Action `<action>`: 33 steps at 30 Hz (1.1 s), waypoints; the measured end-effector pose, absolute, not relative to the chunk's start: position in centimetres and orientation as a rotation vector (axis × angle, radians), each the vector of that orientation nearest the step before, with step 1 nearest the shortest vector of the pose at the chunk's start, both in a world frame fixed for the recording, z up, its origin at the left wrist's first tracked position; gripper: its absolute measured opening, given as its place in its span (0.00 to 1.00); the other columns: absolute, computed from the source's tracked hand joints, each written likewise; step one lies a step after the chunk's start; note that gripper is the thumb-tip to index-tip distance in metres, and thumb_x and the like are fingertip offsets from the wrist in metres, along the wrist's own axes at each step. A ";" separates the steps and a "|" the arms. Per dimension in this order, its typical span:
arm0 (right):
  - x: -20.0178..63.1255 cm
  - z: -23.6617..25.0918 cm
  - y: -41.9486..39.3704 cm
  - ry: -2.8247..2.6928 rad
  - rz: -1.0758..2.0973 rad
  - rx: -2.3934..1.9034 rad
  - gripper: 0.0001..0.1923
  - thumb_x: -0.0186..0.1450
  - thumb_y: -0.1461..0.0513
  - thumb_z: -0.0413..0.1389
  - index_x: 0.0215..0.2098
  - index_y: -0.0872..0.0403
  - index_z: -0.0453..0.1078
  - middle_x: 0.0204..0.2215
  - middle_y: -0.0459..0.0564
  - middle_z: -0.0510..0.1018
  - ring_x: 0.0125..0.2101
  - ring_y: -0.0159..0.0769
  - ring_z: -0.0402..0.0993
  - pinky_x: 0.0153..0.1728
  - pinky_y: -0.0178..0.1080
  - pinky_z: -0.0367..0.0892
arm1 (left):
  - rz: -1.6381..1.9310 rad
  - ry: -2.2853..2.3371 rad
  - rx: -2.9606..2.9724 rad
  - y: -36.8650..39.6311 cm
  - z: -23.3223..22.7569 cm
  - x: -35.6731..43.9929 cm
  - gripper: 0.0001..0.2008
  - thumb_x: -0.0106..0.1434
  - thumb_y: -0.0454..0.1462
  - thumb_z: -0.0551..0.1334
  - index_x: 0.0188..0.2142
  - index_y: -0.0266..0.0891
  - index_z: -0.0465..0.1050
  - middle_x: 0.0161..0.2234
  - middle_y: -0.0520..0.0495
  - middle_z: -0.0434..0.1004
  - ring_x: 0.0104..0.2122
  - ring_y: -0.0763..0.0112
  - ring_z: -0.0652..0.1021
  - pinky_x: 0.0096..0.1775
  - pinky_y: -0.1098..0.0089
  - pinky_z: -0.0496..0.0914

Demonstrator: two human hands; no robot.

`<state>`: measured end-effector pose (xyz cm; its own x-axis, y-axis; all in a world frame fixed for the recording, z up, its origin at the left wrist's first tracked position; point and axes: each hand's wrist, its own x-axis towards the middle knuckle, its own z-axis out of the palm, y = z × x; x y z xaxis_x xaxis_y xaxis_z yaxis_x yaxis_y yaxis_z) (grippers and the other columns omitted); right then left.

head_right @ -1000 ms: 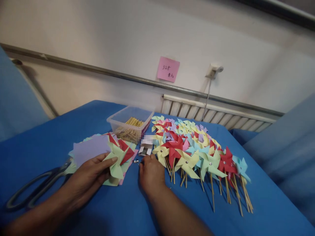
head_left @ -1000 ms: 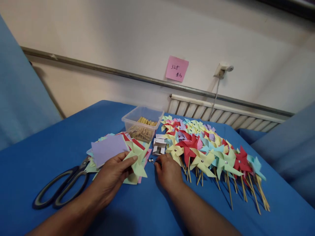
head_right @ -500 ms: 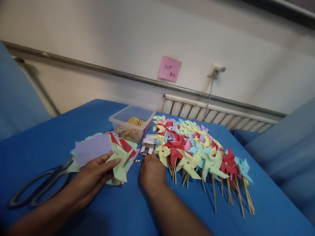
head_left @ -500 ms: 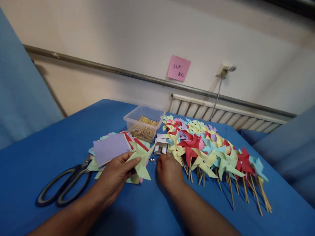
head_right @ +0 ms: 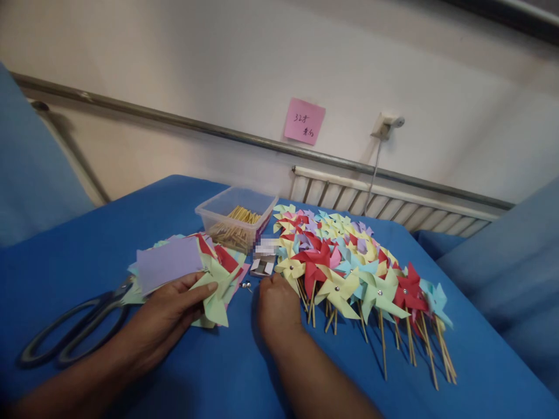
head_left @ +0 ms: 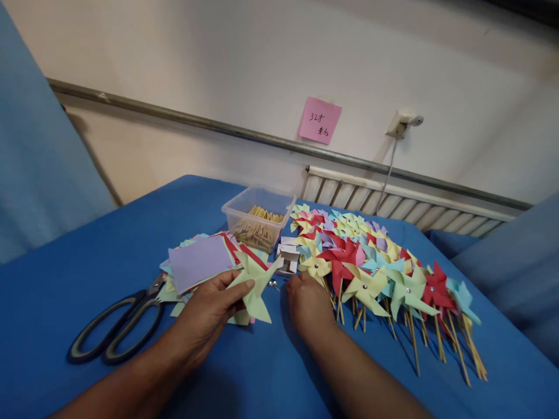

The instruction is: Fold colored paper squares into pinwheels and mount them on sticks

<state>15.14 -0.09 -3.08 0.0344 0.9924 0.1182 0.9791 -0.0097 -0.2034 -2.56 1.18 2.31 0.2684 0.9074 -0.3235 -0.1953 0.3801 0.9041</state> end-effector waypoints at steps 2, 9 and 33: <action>14.8 -3.0 -0.2 -2.068 0.060 -2.092 0.13 0.68 0.67 0.48 0.36 0.56 0.75 0.34 0.56 0.77 0.34 0.40 0.74 0.31 0.36 0.62 | 0.886 1.015 0.880 1.2 2.2 -2.5 0.11 0.49 0.36 0.70 0.34 0.38 0.78 0.27 0.49 0.80 0.25 0.65 0.77 0.26 0.69 0.73; 14.2 -2.4 -0.2 -2.077 0.052 -2.098 0.12 0.68 0.67 0.48 0.37 0.58 0.75 0.36 0.58 0.78 0.36 0.44 0.76 0.31 0.38 0.64 | 0.877 0.992 0.879 1.2 2.0 -2.6 0.10 0.51 0.35 0.69 0.35 0.39 0.78 0.26 0.50 0.78 0.25 0.67 0.76 0.27 0.69 0.73; 15.0 -3.9 0.0 -2.241 0.075 -1.766 0.12 0.69 0.65 0.51 0.44 0.50 0.76 0.36 0.51 0.77 0.39 0.42 0.72 0.38 0.39 0.63 | 0.891 1.026 0.925 1.3 1.6 -2.6 0.10 0.52 0.39 0.69 0.33 0.37 0.74 0.23 0.53 0.72 0.23 0.70 0.75 0.26 0.72 0.71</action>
